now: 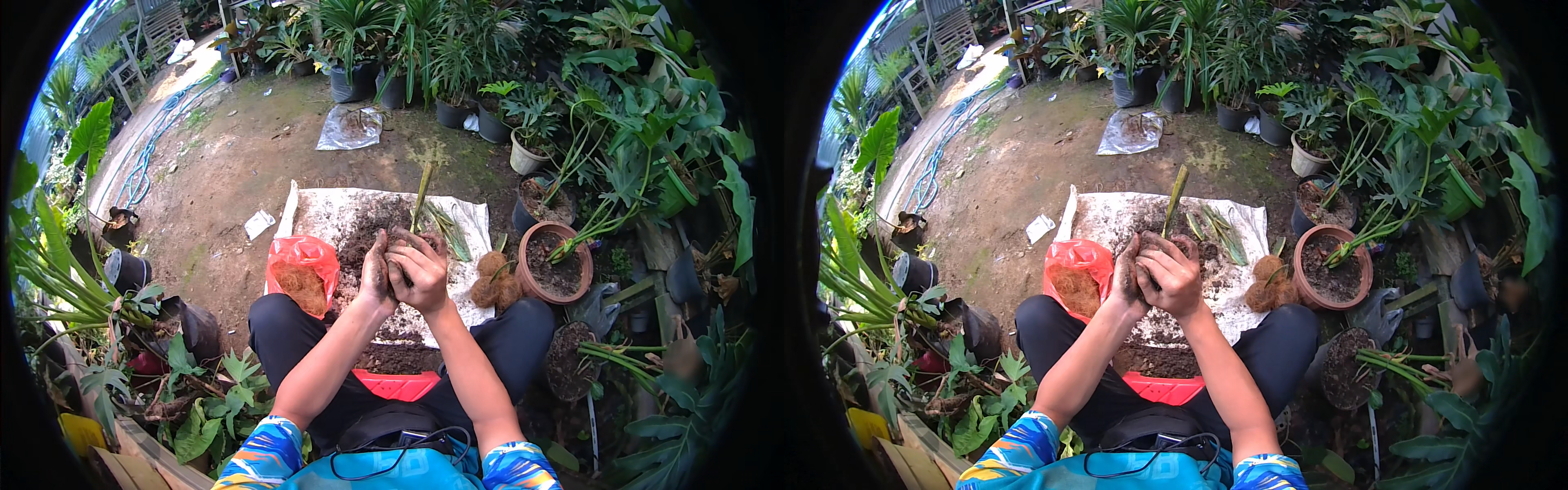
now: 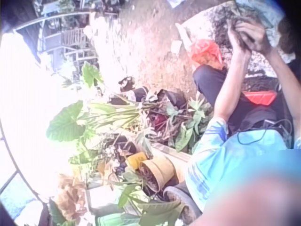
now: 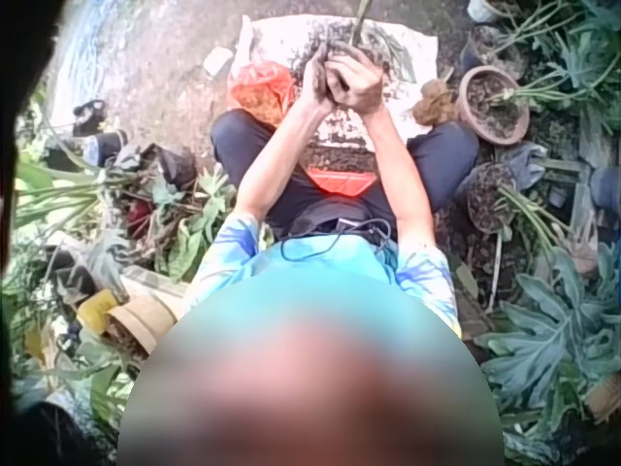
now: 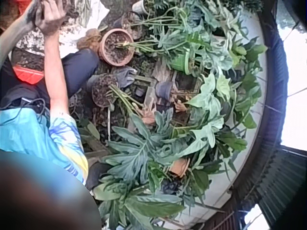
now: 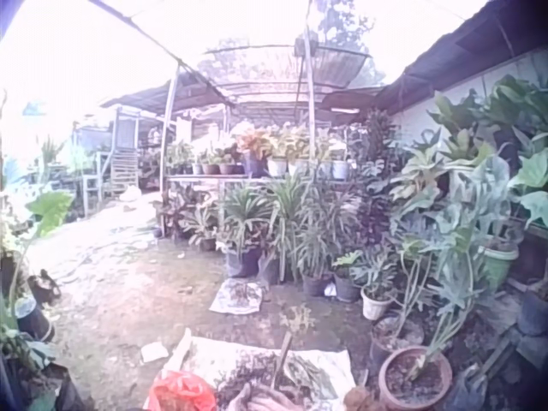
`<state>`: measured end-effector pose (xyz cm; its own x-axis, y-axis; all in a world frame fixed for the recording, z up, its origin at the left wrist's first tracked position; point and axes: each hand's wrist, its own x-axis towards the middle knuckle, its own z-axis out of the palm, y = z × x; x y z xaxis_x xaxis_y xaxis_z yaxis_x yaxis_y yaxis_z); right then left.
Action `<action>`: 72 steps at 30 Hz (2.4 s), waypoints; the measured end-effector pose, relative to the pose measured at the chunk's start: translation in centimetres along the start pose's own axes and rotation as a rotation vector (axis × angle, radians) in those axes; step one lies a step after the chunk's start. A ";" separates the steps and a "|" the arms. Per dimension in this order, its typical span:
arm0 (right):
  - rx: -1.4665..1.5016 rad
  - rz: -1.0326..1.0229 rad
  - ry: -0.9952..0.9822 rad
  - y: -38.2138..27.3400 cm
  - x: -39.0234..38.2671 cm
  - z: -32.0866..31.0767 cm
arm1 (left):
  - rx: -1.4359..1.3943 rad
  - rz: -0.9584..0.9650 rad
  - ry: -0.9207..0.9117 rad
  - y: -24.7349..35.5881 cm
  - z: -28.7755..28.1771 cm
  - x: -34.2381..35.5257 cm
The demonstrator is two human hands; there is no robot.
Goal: The person sits on the ground and wraps a plant cutting with soil and coconut coir. They repeatedly add material and press it around the base of the cutting to form a compact root ball.
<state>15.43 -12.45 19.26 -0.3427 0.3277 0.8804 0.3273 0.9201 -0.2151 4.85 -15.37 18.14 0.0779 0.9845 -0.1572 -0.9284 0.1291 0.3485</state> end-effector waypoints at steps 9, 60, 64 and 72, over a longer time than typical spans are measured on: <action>1.282 0.992 0.343 -2.2 0.9 0.6 | 0.651 0.565 -0.054 -0.2 1.6 -0.8; 0.630 0.476 0.044 -2.8 1.9 -0.8 | 0.602 0.765 0.000 -0.7 1.7 0.2; 0.102 0.250 -0.133 -1.2 1.9 -2.3 | 0.214 0.281 -0.006 2.0 1.4 -0.4; 0.224 0.250 0.095 -0.5 -0.8 1.5 | 0.236 0.240 0.323 -0.3 0.8 -0.1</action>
<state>14.24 -12.85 18.09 -0.1894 0.5371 0.8220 0.1856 0.8416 -0.5072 5.36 -15.44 18.79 -0.2807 0.9071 -0.3135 -0.7955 -0.0372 0.6048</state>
